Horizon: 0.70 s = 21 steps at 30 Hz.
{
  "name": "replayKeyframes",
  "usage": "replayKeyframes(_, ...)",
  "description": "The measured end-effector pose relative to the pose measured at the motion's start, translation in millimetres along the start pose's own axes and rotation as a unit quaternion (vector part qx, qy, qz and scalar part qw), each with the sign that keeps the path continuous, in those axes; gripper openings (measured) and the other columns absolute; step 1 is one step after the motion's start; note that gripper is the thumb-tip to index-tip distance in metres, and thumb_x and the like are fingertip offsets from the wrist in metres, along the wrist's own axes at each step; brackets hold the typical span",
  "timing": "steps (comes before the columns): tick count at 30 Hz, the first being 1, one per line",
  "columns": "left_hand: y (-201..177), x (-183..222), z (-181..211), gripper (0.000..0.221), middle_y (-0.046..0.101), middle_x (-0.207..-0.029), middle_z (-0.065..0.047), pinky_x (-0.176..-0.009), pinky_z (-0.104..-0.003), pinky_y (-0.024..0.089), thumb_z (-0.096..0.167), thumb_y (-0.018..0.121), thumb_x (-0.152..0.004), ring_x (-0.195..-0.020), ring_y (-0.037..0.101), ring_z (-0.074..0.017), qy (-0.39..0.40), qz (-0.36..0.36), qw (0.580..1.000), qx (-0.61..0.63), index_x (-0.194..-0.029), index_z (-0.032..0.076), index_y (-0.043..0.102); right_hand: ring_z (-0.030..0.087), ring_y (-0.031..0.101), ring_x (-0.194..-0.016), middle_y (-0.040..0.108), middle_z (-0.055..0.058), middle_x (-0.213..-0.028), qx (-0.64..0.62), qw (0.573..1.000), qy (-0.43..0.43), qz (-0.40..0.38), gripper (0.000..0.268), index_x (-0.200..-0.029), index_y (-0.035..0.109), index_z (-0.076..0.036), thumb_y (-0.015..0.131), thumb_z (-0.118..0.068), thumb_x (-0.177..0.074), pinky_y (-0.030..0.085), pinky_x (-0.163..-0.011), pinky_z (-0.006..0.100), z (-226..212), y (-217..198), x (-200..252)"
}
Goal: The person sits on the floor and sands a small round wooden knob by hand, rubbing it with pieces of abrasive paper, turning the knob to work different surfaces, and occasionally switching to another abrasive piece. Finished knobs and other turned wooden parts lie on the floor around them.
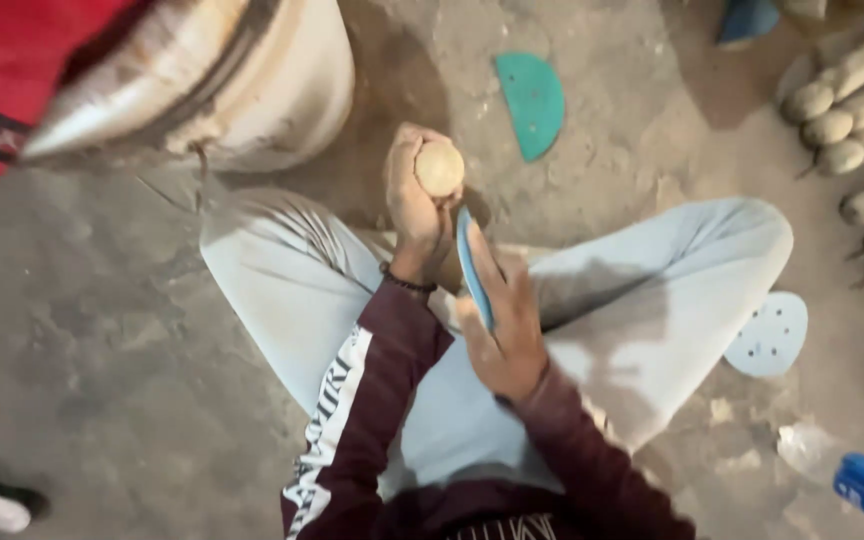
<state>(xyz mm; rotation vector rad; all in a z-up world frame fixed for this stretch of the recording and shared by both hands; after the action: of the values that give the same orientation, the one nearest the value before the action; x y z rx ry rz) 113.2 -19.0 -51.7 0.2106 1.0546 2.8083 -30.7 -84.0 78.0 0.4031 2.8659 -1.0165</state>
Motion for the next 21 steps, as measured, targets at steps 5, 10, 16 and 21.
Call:
replayKeyframes(5,16,40,-18,0.022,0.065,-0.089,-0.007,-0.048,-0.03,0.045,0.029,0.049,-0.102,-0.059,0.061,-0.0198,-0.247,0.066,0.96,0.118,-0.108,0.009,0.057,0.027,0.057,-0.119,0.052,0.026,-0.142,-0.211,0.932,0.2,0.216,0.081,-0.159,0.027,0.006,0.073,-0.024,-0.1,0.055,-0.097,0.037,98,-7,68)
replayKeyframes(10,44,56,-35,0.034,0.064,-0.084,-0.009,-0.057,-0.031,0.049,0.036,0.048,-0.107,-0.066,0.062,-0.0165,-0.289,-0.059,0.953,0.072,-0.101,0.005,0.061,0.025,0.063,-0.138,0.048,0.022,-0.16,-0.06,0.992,0.003,0.111,0.111,-0.162,0.023,0.005,0.096,-0.02,-0.081,0.055,-0.109,0.036,28,-46,-12)
replayKeyframes(16,32,54,-30,0.044,0.057,-0.084,-0.004,-0.07,-0.026,0.046,0.038,0.043,-0.116,-0.076,0.052,-0.0107,-0.153,-0.095,0.975,-0.131,-0.093,0.004,0.06,0.028,0.053,-0.144,0.042,0.022,-0.16,-0.072,0.989,-0.008,0.126,0.111,-0.163,0.03,0.004,0.099,-0.018,-0.079,0.047,-0.12,0.037,31,-49,-24)
replayKeyframes(21,65,49,0,0.032,0.056,-0.096,-0.003,-0.081,-0.027,0.045,0.032,0.048,-0.11,-0.088,0.054,-0.0113,-0.076,-0.15,0.978,-0.12,-0.104,0.003,0.059,0.027,0.055,-0.142,0.048,0.021,-0.159,-0.081,0.986,0.034,0.141,0.099,-0.161,0.034,0.006,0.089,-0.029,-0.088,0.047,-0.118,0.036,43,-47,-18)
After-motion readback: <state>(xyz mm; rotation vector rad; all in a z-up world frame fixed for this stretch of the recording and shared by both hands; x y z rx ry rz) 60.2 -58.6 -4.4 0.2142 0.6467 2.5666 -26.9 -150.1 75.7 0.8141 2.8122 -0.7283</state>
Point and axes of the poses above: each hand's wrist, its own x-axis away from the middle knuckle, its own y-axis out of the palm, z = x × y, the point moved 9 cm from there along -x, towards the middle knuckle
